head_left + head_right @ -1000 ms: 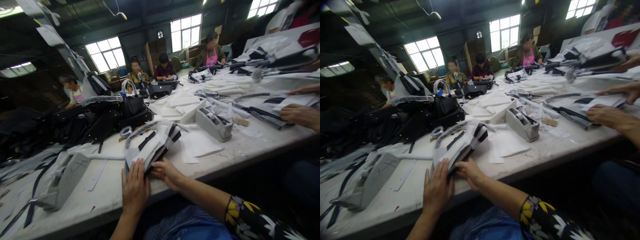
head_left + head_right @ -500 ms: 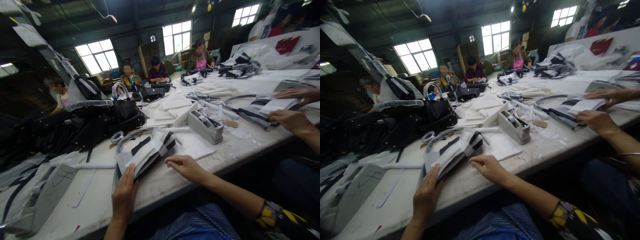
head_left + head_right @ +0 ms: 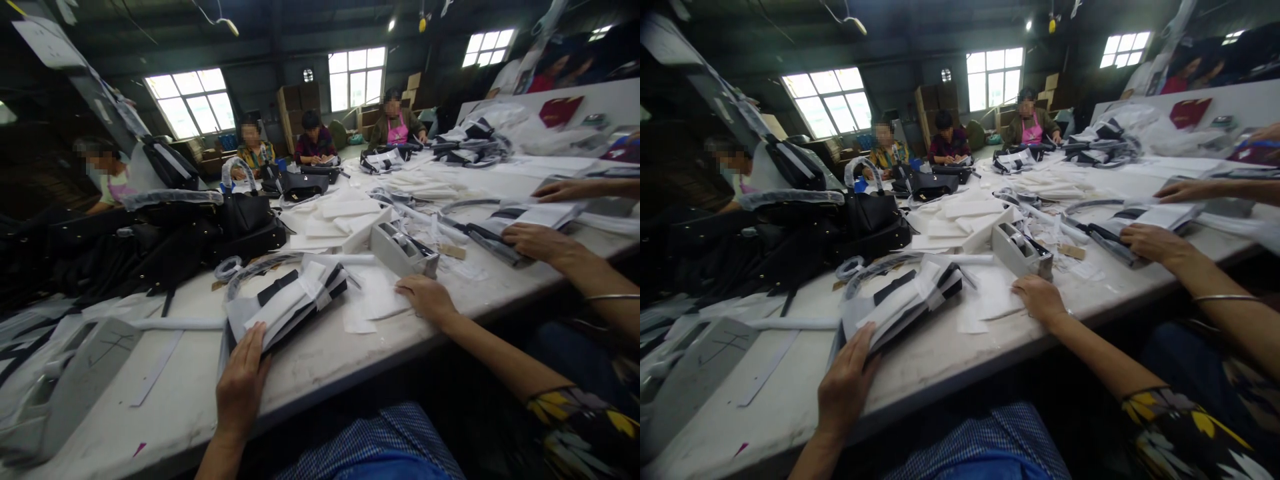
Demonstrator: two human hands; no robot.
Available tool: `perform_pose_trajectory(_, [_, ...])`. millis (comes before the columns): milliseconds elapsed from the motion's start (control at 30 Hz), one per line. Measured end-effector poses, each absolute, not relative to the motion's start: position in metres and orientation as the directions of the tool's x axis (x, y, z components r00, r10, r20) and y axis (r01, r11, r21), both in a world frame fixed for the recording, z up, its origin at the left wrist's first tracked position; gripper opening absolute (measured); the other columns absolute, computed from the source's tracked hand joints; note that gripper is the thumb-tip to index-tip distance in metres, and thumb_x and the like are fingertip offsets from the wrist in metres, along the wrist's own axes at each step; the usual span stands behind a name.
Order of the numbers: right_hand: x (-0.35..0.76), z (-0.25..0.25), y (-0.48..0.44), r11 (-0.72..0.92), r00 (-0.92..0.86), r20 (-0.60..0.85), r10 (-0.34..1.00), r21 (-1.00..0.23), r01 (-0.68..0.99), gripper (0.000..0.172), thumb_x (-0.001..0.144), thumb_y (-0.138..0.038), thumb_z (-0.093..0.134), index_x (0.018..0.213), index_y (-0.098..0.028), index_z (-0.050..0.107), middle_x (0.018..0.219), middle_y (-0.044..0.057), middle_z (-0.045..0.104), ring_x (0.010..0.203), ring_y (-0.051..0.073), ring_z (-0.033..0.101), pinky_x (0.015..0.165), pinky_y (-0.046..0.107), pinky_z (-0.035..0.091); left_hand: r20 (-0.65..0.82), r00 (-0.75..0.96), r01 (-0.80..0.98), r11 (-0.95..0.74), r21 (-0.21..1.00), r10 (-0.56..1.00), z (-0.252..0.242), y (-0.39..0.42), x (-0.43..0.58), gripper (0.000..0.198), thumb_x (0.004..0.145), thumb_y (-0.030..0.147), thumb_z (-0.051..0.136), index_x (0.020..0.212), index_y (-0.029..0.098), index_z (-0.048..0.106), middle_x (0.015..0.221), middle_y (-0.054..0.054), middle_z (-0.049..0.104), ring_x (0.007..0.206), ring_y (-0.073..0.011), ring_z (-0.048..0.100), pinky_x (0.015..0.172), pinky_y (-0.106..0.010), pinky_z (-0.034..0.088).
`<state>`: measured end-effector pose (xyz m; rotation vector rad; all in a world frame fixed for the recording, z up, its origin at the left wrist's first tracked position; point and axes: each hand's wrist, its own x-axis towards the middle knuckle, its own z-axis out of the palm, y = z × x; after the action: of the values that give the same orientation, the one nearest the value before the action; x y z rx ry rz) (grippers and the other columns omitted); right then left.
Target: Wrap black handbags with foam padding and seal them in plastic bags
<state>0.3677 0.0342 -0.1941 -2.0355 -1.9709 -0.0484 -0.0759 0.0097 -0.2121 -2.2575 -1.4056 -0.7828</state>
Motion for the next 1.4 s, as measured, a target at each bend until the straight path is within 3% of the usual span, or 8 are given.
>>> perform_pose_trajectory(267, [0.378, -0.17, 0.041, -0.108, 0.129, 0.146, 0.981, -0.149, 0.983, 0.032, 0.097, -0.037, 0.049, 0.101, -0.023, 0.077, 0.095, 0.01, 0.077, 0.084, 0.026, 0.071, 0.067, 0.031, 0.048, 0.629, 0.338, 0.902, -0.433, -0.003, 0.7, -0.211, 0.009, -0.075, 0.064, 0.097, 0.022, 0.047, 0.156, 0.026, 0.023, 0.144, -0.007, 0.054, 0.126, -0.0257, 0.057, 0.104, -0.037, 0.048])
perform_pose_trajectory(500, [0.378, -0.176, 0.038, 0.051, -0.028, 0.15, 0.988, -0.156, 0.986, 0.025, 0.093, -0.023, 0.054, 0.108, -0.023, 0.075, 0.116, 0.006, 0.073, 0.105, 0.021, 0.067, 0.088, 0.026, 0.048, 0.641, 0.33, 0.902, -0.431, 0.001, 0.693, -0.21, 0.008, -0.074, 0.063, 0.098, 0.022, 0.046, 0.156, 0.027, 0.024, 0.144, -0.007, 0.055, 0.124, -0.0256, 0.059, 0.102, -0.036, 0.049])
perform_pose_trajectory(700, [0.372, -0.182, 0.04, 0.021, -0.008, 0.173, 0.985, -0.074, 0.997, 0.024, 0.095, -0.025, 0.05, 0.095, -0.019, 0.074, 0.1, 0.01, 0.073, 0.087, 0.022, 0.069, 0.074, 0.029, 0.048, 0.65, 0.325, 0.899, -0.438, 0.014, 0.687, -0.212, 0.008, -0.075, 0.062, 0.098, 0.024, 0.048, 0.156, 0.027, 0.025, 0.145, -0.007, 0.054, 0.125, -0.0253, 0.058, 0.103, -0.036, 0.049])
perform_pose_trajectory(900, [0.37, -0.176, 0.045, 0.067, -0.068, 0.162, 0.984, 0.013, 0.998, 0.024, 0.095, -0.018, 0.047, 0.096, -0.013, 0.07, 0.097, 0.015, 0.07, 0.087, 0.025, 0.068, 0.071, 0.031, 0.048, 0.651, 0.315, 0.897, -0.441, 0.035, 0.691, -0.212, 0.009, -0.075, 0.062, 0.097, 0.022, 0.048, 0.155, 0.026, 0.027, 0.144, -0.007, 0.055, 0.125, -0.0256, 0.058, 0.103, -0.036, 0.048])
perform_pose_trajectory(1067, [0.384, -0.178, 0.038, 0.161, -0.156, 0.152, 0.976, -0.024, 0.987, 0.028, 0.095, -0.018, 0.051, 0.117, -0.018, 0.068, 0.123, 0.012, 0.067, 0.104, 0.022, 0.067, 0.087, 0.029, 0.05, 0.646, 0.306, 0.897, -0.438, 0.049, 0.699, -0.214, 0.009, -0.076, 0.063, 0.097, 0.021, 0.049, 0.155, 0.027, 0.027, 0.144, -0.007, 0.055, 0.126, -0.025, 0.057, 0.105, -0.036, 0.046])
perform_pose_trajectory(1167, [0.387, -0.182, 0.032, 0.175, -0.165, 0.156, 0.974, -0.047, 0.984, 0.024, 0.094, -0.021, 0.055, 0.111, -0.02, 0.071, 0.12, 0.009, 0.07, 0.112, 0.021, 0.064, 0.093, 0.027, 0.048, 0.641, 0.305, 0.898, -0.438, 0.054, 0.704, -0.214, 0.009, -0.076, 0.062, 0.097, 0.021, 0.048, 0.155, 0.027, 0.027, 0.145, -0.006, 0.054, 0.127, -0.0251, 0.056, 0.106, -0.036, 0.046])
perform_pose_trajectory(1400, [0.375, -0.183, 0.027, 0.046, -0.037, 0.239, 0.97, -0.034, 0.998, 0.023, 0.096, -0.023, 0.049, 0.096, -0.019, 0.072, 0.102, 0.009, 0.073, 0.09, 0.023, 0.069, 0.071, 0.029, 0.048, 0.659, 0.314, 0.898, -0.44, 0.028, 0.683, -0.212, 0.009, -0.075, 0.059, 0.097, 0.021, 0.048, 0.153, 0.024, 0.031, 0.143, -0.008, 0.056, 0.125, -0.0256, 0.058, 0.104, -0.036, 0.047])
